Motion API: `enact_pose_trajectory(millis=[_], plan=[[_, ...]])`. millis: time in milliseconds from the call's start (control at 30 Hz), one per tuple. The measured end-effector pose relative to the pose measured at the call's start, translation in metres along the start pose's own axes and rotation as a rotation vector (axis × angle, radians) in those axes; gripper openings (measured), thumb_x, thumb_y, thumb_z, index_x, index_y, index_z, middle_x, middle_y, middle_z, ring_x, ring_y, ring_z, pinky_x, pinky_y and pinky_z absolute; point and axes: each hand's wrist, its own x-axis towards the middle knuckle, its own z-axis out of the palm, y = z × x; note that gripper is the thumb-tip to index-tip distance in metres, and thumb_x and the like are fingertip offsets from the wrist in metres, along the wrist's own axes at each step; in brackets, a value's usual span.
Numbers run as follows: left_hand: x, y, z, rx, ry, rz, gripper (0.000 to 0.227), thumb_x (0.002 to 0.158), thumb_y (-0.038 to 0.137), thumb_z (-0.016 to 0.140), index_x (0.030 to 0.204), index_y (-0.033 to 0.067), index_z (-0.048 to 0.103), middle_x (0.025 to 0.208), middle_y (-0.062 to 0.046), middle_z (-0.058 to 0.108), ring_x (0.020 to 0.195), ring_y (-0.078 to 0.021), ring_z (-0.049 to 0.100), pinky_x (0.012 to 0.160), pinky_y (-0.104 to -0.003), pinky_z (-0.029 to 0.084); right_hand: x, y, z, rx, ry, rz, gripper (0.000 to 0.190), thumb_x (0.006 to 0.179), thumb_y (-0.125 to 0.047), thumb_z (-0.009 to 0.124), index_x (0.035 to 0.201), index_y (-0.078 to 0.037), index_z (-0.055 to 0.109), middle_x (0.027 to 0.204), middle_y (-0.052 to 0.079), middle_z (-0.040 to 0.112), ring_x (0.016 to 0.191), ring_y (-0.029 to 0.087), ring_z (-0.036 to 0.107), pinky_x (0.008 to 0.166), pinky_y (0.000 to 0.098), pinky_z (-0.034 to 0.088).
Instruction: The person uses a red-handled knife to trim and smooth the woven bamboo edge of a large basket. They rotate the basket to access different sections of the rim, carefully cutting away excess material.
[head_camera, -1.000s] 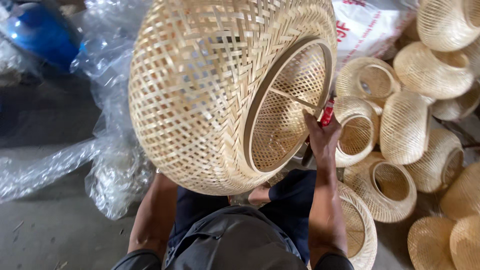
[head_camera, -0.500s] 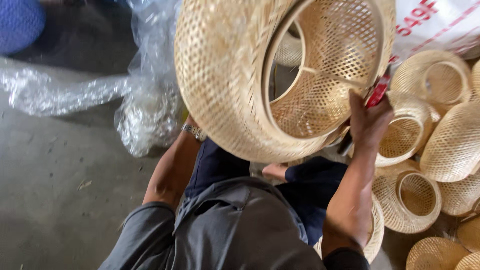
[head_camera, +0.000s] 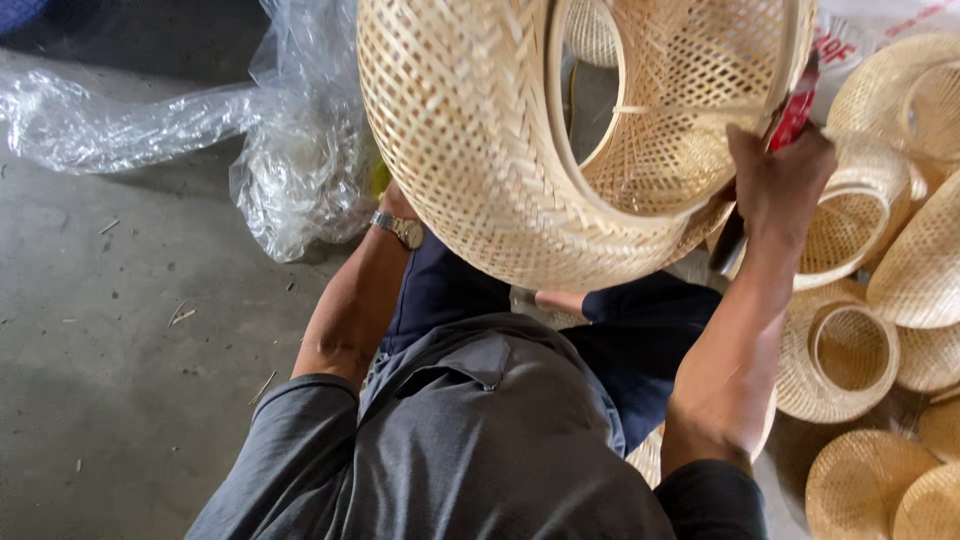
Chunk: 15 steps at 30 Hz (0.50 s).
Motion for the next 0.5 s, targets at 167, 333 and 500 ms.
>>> enact_pose_trajectory(millis=[167, 333, 500], plan=[[-0.004, 0.002, -0.025, -0.065, -0.029, -0.039, 0.039, 0.116, 0.028, 0.052, 0.142, -0.0009, 0.058, 0.139, -0.015, 0.068, 0.122, -0.0262, 0.067, 0.101, -0.046, 0.058, 0.013, 0.019, 0.009, -0.024, -0.007, -0.131, 0.018, 0.095, 0.002, 0.071, 0.08, -0.005, 0.064, 0.07, 0.008, 0.065, 0.054, 0.015, 0.059, 0.05, 0.0305, 0.047], [-0.019, 0.018, 0.002, 0.005, 0.143, 0.013, 0.04, 0.112, 0.025, 0.047, 0.143, 0.0005, 0.056, 0.139, -0.014, 0.067, 0.12, -0.0261, 0.068, 0.1, -0.044, 0.06, 0.009, 0.002, 0.016, -0.076, -0.007, -0.044, 0.021, 0.099, -0.005, 0.082, 0.086, -0.007, 0.065, 0.074, 0.006, 0.065, 0.056, 0.013, 0.061, 0.048, 0.0294, 0.053], [-0.046, 0.063, 0.049, 0.333, 0.366, 0.384, 0.037, 0.112, 0.026, 0.053, 0.141, 0.0018, 0.054, 0.132, -0.011, 0.064, 0.117, -0.0253, 0.067, 0.098, -0.042, 0.059, 0.001, -0.034, 0.016, -0.084, 0.005, -0.068, 0.009, 0.096, 0.0, 0.074, 0.093, 0.002, 0.065, 0.08, 0.011, 0.065, 0.056, 0.015, 0.056, 0.049, 0.031, 0.051]])
